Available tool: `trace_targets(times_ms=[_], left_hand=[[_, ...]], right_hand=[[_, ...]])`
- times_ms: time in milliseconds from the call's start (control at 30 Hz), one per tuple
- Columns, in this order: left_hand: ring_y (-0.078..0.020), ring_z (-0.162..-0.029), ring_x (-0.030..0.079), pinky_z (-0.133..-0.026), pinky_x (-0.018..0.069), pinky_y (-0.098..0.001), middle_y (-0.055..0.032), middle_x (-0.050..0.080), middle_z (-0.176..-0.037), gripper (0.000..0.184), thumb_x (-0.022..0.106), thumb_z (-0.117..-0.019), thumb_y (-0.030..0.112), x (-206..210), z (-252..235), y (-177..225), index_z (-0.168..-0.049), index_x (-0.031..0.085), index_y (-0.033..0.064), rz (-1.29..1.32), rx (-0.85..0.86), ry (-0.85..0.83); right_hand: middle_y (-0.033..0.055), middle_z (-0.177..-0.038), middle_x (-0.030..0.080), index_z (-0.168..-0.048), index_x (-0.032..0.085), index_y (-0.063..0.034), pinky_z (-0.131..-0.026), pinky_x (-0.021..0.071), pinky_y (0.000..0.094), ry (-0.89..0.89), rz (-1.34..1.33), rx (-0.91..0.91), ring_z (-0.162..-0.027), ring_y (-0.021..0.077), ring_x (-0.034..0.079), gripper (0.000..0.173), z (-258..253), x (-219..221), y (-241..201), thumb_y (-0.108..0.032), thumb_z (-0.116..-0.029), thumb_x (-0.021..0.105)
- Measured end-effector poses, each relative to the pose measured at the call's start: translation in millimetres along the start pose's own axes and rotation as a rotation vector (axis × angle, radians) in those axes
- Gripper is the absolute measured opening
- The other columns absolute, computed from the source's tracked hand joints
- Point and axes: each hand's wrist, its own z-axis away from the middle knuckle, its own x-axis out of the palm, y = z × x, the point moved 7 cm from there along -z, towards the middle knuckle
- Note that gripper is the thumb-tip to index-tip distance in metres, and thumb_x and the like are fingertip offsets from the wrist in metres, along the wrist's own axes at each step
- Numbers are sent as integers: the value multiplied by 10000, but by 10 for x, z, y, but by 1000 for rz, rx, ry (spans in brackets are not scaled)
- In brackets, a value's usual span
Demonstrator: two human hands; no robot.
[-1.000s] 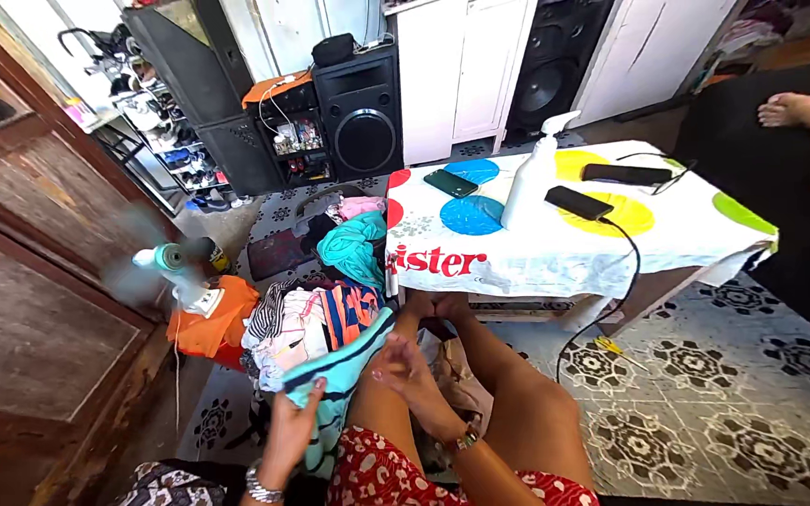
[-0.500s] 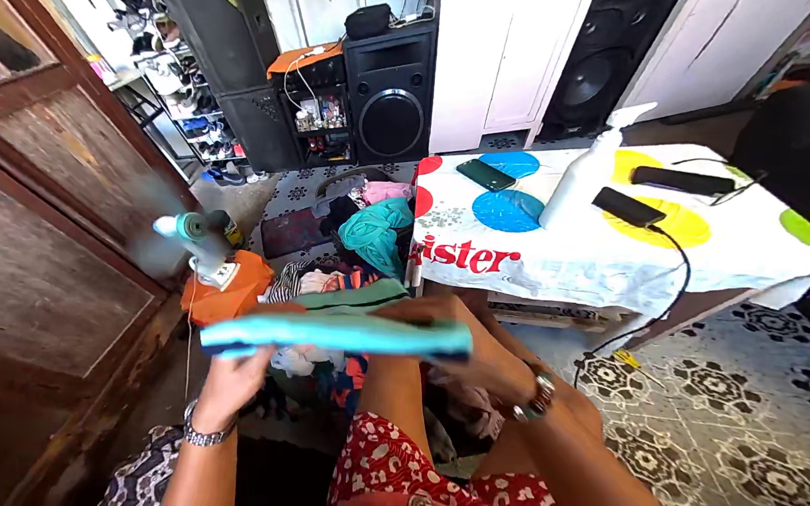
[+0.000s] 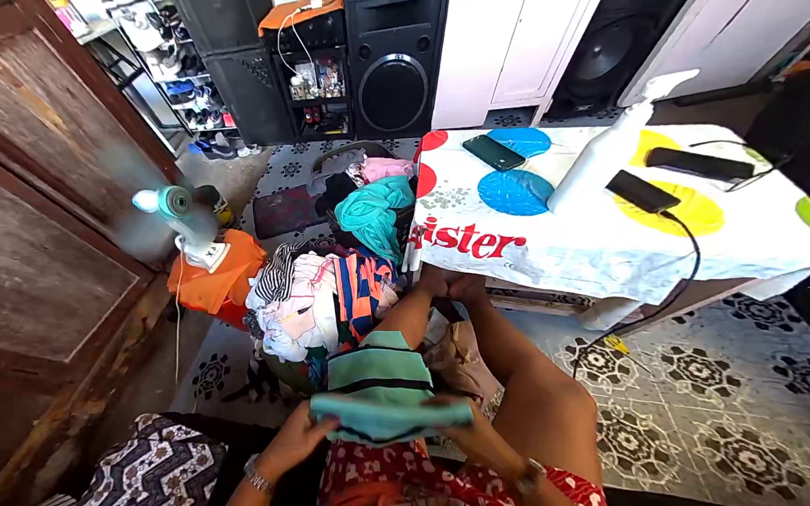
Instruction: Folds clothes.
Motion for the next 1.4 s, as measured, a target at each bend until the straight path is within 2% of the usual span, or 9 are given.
trace_targets(times_ms=[133,333,500,600,767,900,1067,1200,1400], left_hand=[[-270,-1150,640,-1043,483,-455,-249,665,-1202,449,491,-1082,291,165,-284,-540,-1252,613,-106,58,-375,394],[-150,-868,723,-851,576,-335,-175,731,-919,357,500,-1046,182,165,-257,-150,-1134,674,-117,-250,-20,789],[-413,-1295,561,-1140,383,-528,-337,598,-1323,469,408,-1117,246,235,-444,-933,-1350,558,-132,-159,-462,582],[-389,-1243,572,-1084,424,-528,-311,593,-1304,449,464,-1100,262,178,-474,-1007,-1352,536,-102,-132,-512,510],[-368,-1164,627,-968,528,-505,-290,602,-1296,530,588,-1005,172,-43,-463,-276,-1435,444,-102,-306,-127,598],[-368,-1482,372,-1219,278,-548,-245,423,-1565,550,387,-1065,258,471,-694,-21,-1505,426,-70,-351,25,299],[-390,-1555,194,-1189,103,-723,-195,244,-1672,591,273,-1080,371,619,-1030,-645,-1581,381,77,-440,-137,209],[-427,-1550,166,-1246,138,-596,-259,224,-1658,619,318,-1068,400,516,-1108,-754,-1594,349,75,-293,-172,217],[-312,-1546,235,-1261,197,-473,-221,233,-1664,567,268,-1130,333,424,-933,-996,-1593,274,5,110,-404,283]], right_hand=[[214,-1010,714,-1201,652,64,-894,561,494,359,-128,453,-930,289,710,362,-258,88,541,-258,-1049,588],[212,-804,695,-1172,645,45,-724,548,599,535,300,332,-802,408,716,433,-347,16,63,-323,-1093,430],[302,-1169,675,-1316,594,44,-993,486,600,241,198,672,-1136,444,656,527,-549,155,757,-374,-1128,335],[272,-1090,694,-1303,575,18,-918,522,593,322,212,669,-1045,427,689,476,-470,118,750,-380,-1114,397],[270,-1300,625,-1264,648,48,-1006,485,604,661,466,15,-1214,451,600,355,-345,-92,62,-148,-974,590],[145,-1468,589,-1354,653,-39,-1128,367,662,408,590,-297,-1404,408,498,431,-595,389,-152,-226,-1036,430],[132,-1598,444,-1493,543,-91,-1180,202,720,279,568,-95,-1499,438,345,510,-923,584,404,-250,-1054,338],[185,-1659,311,-1535,503,-212,-1173,99,759,377,499,206,-1543,475,197,539,-885,470,536,-389,-1068,302],[342,-1594,293,-1608,267,-20,-1149,360,614,450,18,560,-1416,526,385,882,-578,220,883,-509,-972,635]])
